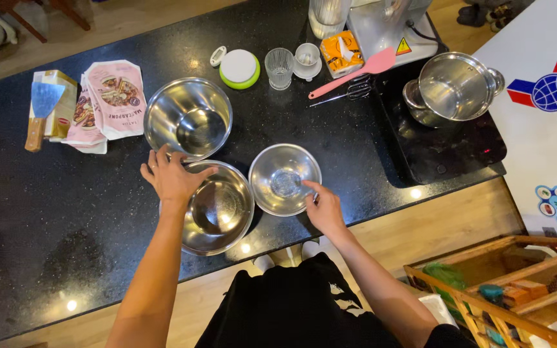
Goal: The person arranges stainless steel bowls and utensils on a countertop, then uses a scraper to cut and transfer portions of mascarpone cheese from a pouch into a bowl. They also wipe the inside of a bowl with a paper towel.
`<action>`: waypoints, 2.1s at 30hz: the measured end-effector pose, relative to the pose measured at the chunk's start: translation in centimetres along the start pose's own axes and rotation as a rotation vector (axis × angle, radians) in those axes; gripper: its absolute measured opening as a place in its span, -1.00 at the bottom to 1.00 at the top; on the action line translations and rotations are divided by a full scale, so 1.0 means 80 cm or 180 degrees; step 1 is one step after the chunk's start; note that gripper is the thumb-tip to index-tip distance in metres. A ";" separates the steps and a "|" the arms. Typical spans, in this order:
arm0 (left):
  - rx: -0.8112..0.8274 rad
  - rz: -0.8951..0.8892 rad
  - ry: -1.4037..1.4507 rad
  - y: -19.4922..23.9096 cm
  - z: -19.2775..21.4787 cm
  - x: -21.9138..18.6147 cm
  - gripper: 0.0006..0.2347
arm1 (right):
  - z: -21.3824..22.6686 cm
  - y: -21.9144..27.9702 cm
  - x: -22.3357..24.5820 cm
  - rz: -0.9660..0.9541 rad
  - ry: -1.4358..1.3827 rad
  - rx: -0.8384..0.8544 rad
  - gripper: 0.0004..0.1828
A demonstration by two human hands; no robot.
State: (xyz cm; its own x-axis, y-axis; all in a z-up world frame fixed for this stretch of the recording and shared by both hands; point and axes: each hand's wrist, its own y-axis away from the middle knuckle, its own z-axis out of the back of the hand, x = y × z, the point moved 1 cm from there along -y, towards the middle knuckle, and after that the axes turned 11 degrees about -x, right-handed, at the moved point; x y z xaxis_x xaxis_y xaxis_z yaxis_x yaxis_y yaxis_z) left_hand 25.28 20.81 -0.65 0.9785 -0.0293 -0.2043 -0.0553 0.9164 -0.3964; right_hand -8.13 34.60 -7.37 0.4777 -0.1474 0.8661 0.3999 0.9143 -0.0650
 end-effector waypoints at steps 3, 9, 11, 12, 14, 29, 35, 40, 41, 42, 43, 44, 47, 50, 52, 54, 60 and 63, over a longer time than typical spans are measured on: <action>0.0001 0.0112 -0.0010 -0.003 -0.004 0.003 -0.36 | -0.004 -0.005 0.005 -0.0075 -0.0014 0.0077 -0.63; -0.0100 0.0174 0.0092 0.001 0.001 0.005 -0.39 | 0.018 -0.028 0.025 -0.0430 0.0132 0.0516 -0.69; -0.0162 0.0087 0.0314 0.007 0.012 0.004 -0.39 | 0.033 -0.045 0.025 -0.0145 0.0001 0.0315 -0.70; -0.0197 0.0042 0.0427 0.011 0.020 0.003 -0.39 | 0.039 -0.057 0.022 -0.0125 0.0155 0.0141 -0.69; -0.0292 0.0077 0.0589 0.017 0.037 -0.002 -0.38 | 0.049 -0.096 0.005 -0.0089 0.0460 -0.0207 -0.67; -0.0760 0.0289 0.0935 0.074 0.125 -0.066 -0.55 | -0.062 -0.382 -0.039 -0.1546 0.0661 0.0194 -0.48; -0.0970 0.0357 0.0919 0.099 0.134 -0.065 -0.59 | -0.098 -0.412 -0.080 -0.1407 0.1164 -0.0588 -0.72; -0.0904 0.0764 0.1009 0.103 0.131 -0.070 -0.63 | -0.105 -0.372 -0.088 -0.1268 0.0964 -0.1073 -0.78; -0.0876 0.0802 0.1075 0.103 0.130 -0.073 -0.64 | -0.100 -0.364 -0.087 -0.1265 0.0949 -0.1085 -0.78; -0.0847 0.0841 0.1141 0.101 0.130 -0.076 -0.65 | -0.096 -0.358 -0.084 -0.1263 0.0934 -0.1096 -0.78; -0.0826 0.0847 0.1219 0.098 0.128 -0.080 -0.65 | -0.090 -0.352 -0.082 -0.1260 0.0925 -0.1114 -0.78; -0.0805 0.0853 0.1297 0.093 0.127 -0.085 -0.65 | -0.085 -0.345 -0.082 -0.1104 0.0834 -0.1154 -0.81; -0.0768 0.0699 0.1478 0.080 0.124 -0.104 -0.67 | -0.070 -0.319 -0.082 -0.0543 0.0538 -0.1323 -0.90; -0.0725 0.0502 0.1589 0.065 0.122 -0.132 -0.71 | -0.047 -0.295 -0.066 0.0189 0.0018 -0.1425 -0.81; -0.0588 0.0414 0.1782 0.054 0.115 -0.156 -0.72 | -0.023 -0.273 -0.038 0.0610 -0.0533 -0.1269 -0.76; -0.0295 0.0479 0.2049 0.040 0.100 -0.184 -0.72 | 0.009 -0.251 -0.004 0.0614 -0.0778 -0.0845 -0.77; 0.1551 0.0584 0.4096 0.011 0.014 -0.300 -0.66 | 0.104 -0.185 0.084 0.1613 -0.1162 0.0263 -0.82; 0.1753 0.1092 0.4355 0.022 -0.008 -0.351 -0.65 | 0.135 -0.162 0.108 0.2421 -0.1106 0.0262 -0.80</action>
State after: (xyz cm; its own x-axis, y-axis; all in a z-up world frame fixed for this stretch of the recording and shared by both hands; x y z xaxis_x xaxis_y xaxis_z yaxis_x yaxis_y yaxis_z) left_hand -2.45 23.01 3.84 -0.0160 0.1570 -0.9875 0.1470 0.9772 0.1530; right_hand -17.65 25.59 6.32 0.3204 0.6326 0.7051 0.0015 0.7440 -0.6682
